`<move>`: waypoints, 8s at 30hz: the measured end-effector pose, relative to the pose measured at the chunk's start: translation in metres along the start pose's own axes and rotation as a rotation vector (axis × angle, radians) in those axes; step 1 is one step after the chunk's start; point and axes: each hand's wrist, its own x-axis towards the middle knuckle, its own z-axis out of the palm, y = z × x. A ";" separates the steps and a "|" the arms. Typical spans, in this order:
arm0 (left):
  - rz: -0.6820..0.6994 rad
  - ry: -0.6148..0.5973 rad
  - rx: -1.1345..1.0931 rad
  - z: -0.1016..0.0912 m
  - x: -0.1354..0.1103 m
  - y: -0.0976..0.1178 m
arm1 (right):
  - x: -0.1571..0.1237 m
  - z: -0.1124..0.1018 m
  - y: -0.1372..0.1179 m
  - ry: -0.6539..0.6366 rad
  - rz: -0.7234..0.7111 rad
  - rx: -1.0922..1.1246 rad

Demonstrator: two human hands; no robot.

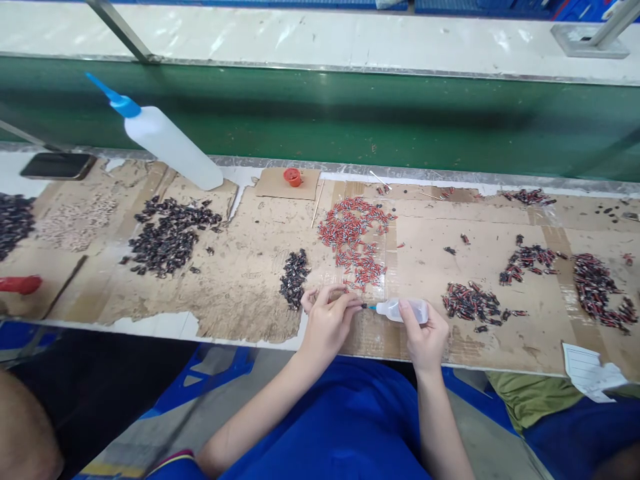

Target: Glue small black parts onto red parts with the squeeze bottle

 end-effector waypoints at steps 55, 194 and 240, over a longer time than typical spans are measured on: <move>-0.121 -0.242 -0.399 -0.030 0.015 -0.010 | -0.047 0.030 -0.014 -0.081 -0.025 0.097; -0.028 -0.119 -0.169 -0.029 0.025 -0.033 | 0.006 -0.018 0.016 0.198 0.087 0.419; -0.055 -0.186 -0.198 0.003 0.001 -0.006 | -0.009 -0.009 0.009 0.119 -0.005 0.004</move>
